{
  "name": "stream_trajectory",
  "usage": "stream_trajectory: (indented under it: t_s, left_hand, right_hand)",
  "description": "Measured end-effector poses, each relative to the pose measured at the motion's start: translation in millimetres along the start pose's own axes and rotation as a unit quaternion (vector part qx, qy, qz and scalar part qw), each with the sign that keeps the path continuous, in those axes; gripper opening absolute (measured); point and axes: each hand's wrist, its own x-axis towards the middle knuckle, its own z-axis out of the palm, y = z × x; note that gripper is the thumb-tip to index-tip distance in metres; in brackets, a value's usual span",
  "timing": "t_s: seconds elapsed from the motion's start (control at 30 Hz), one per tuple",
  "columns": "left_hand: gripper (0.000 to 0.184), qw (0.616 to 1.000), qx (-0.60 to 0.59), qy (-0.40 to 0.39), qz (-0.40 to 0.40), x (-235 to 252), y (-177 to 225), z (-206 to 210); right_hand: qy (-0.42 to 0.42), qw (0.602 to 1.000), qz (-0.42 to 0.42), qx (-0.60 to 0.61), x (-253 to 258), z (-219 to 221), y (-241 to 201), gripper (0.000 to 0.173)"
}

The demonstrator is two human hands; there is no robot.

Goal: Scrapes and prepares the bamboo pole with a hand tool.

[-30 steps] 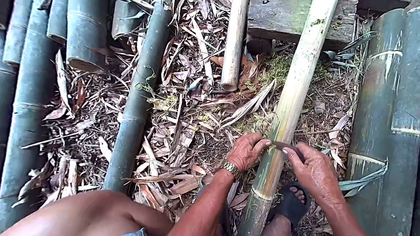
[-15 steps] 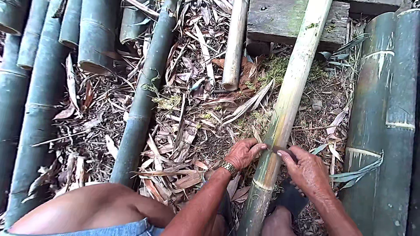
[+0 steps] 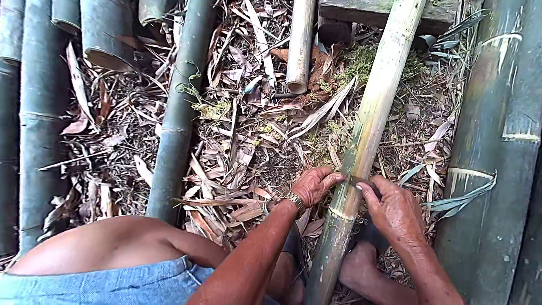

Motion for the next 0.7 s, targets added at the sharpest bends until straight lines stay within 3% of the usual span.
stream_trajectory:
  t_s: [0.1,0.17,0.33,0.5,0.7]
  left_hand:
    - [0.05,0.991,0.031,-0.122,-0.033,-50.9,-13.4,18.5]
    - [0.052,0.978,0.054,-0.194,-0.049,-57.2,-12.6,14.8]
    - [0.041,0.994,0.056,-0.094,-0.006,-24.5,-9.7,2.2]
    - [0.041,0.997,0.058,-0.058,0.015,24.5,13.5,-29.5]
    - [0.041,0.993,0.096,-0.069,0.029,-35.2,-3.1,4.2]
  right_hand:
    - [-0.03,0.998,0.023,0.042,-62.4,29.2,3.1,0.04]
    - [-0.038,0.996,0.03,0.069,-77.3,36.2,2.2,0.04]
    - [-0.034,0.998,0.033,0.047,-29.7,17.0,-0.7,0.035]
    - [-0.004,0.999,0.016,0.027,20.6,-7.7,-4.4,0.036]
    - [-0.006,0.997,0.003,0.083,-37.5,28.5,14.4,0.038]
